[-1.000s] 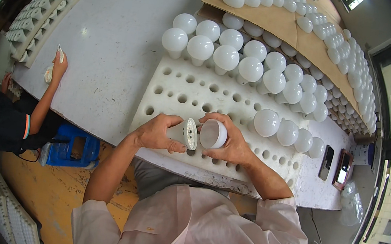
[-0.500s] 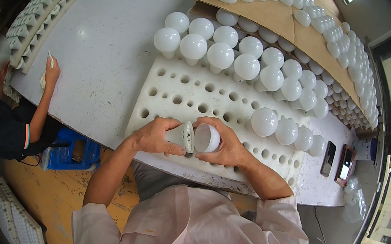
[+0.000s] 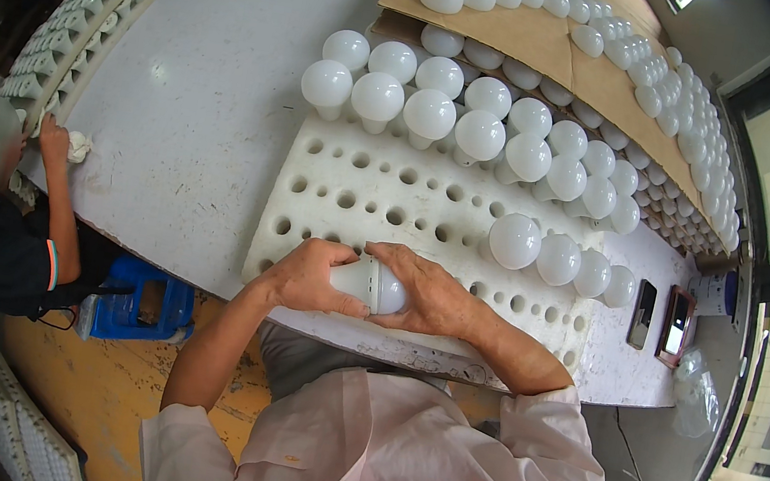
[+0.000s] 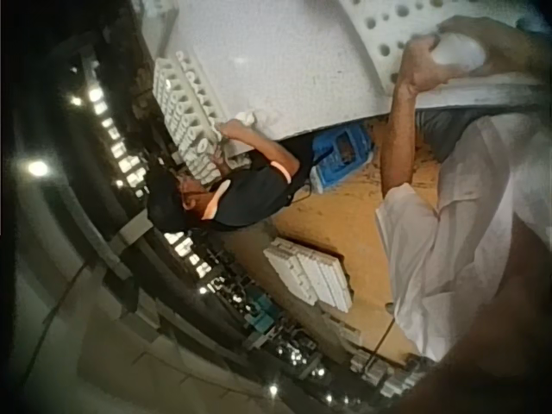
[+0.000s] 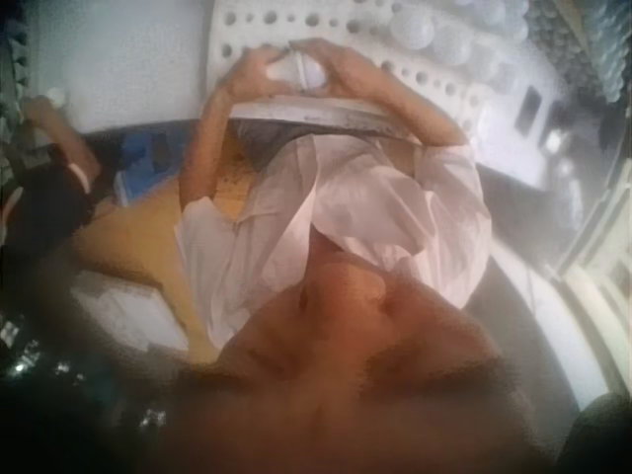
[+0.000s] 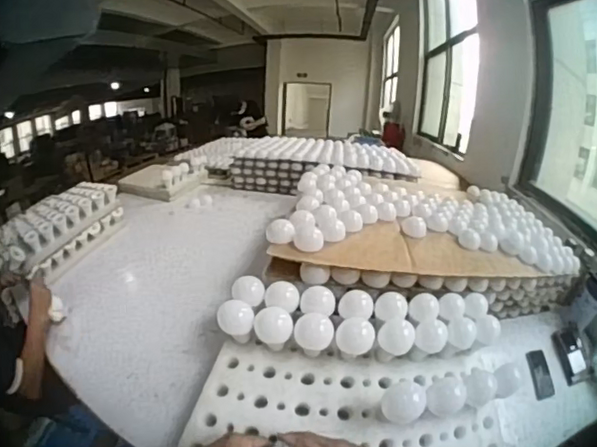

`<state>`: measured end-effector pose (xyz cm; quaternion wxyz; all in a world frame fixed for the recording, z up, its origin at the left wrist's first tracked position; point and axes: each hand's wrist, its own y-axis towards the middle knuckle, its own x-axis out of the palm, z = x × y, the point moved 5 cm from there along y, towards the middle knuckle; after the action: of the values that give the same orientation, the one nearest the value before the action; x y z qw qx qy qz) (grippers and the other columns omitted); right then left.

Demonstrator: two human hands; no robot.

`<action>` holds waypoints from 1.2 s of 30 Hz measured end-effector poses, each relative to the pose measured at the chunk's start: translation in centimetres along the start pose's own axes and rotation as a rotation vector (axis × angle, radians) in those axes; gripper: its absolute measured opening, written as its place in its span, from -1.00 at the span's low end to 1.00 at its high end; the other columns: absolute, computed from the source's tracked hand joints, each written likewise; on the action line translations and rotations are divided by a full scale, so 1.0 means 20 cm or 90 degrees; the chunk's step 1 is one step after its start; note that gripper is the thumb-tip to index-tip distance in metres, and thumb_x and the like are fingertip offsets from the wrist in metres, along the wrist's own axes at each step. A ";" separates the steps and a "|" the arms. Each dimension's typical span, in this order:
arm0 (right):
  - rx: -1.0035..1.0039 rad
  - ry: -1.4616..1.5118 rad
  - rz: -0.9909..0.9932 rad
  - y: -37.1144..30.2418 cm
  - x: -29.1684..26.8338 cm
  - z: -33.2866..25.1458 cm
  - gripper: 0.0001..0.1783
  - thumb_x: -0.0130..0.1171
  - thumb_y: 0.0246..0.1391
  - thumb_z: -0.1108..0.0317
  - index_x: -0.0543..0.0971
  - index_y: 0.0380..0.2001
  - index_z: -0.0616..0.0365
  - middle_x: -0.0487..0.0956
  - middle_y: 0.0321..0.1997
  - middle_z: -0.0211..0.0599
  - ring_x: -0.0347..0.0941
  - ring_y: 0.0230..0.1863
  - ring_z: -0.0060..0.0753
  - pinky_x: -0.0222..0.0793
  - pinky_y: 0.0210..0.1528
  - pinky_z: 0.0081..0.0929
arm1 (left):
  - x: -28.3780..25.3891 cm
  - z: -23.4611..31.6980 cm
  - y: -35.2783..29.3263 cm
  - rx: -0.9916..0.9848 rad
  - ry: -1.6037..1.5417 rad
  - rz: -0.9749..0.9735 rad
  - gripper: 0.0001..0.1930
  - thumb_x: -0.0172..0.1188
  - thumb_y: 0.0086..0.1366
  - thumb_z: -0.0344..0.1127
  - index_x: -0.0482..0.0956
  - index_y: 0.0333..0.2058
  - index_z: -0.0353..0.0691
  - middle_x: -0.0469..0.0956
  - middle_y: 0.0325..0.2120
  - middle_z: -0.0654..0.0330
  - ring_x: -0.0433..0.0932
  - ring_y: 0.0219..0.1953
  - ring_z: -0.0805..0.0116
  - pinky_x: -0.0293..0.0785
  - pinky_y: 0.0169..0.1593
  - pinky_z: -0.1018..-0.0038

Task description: The person assembles light bulbs by pressing diffuser covers onto bulb bases by hand and placing the assembled bulbs into slots in a foam holder.

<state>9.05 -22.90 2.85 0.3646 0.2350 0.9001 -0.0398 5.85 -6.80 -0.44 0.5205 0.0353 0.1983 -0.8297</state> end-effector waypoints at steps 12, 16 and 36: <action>-0.064 -0.105 0.055 -0.03 0.03 -0.05 -0.11 0.42 -0.30 0.26 0.25 0.15 0.22 0.41 0.05 -0.02 0.46 -0.04 0.00 0.49 -0.04 -0.20 | 0.08 0.05 -0.01 0.127 -0.023 0.044 -0.35 0.54 -0.17 -0.16 0.52 -0.15 -0.47 0.59 -0.34 0.08 0.57 -0.31 0.41 0.50 -0.21 0.50; -0.311 -0.071 0.191 -0.02 -0.02 -0.15 -0.28 0.43 -0.34 0.34 0.42 0.00 0.15 0.48 -0.06 -0.20 0.50 -0.15 -0.13 0.49 -0.12 -0.28 | 0.11 0.08 0.00 0.162 -0.085 -0.001 -0.37 0.54 -0.15 -0.16 0.51 -0.17 -0.47 0.58 -0.36 0.08 0.58 -0.38 0.42 0.52 -0.33 0.52; -0.174 0.133 0.222 -0.03 -0.02 -0.10 -0.47 0.38 -0.34 0.49 0.47 -0.17 0.18 0.46 -0.16 -0.20 0.41 -0.17 -0.23 0.37 -0.15 -0.35 | 0.15 0.02 0.03 0.024 -0.274 -0.100 -0.41 0.41 0.01 0.05 0.54 -0.33 -0.50 0.54 -0.57 0.10 0.56 -0.66 0.40 0.40 -0.68 0.62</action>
<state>7.76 -23.14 4.52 0.2990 0.3379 0.8760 0.1705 4.99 -9.79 -1.04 0.4837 -0.1485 0.0694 -0.8598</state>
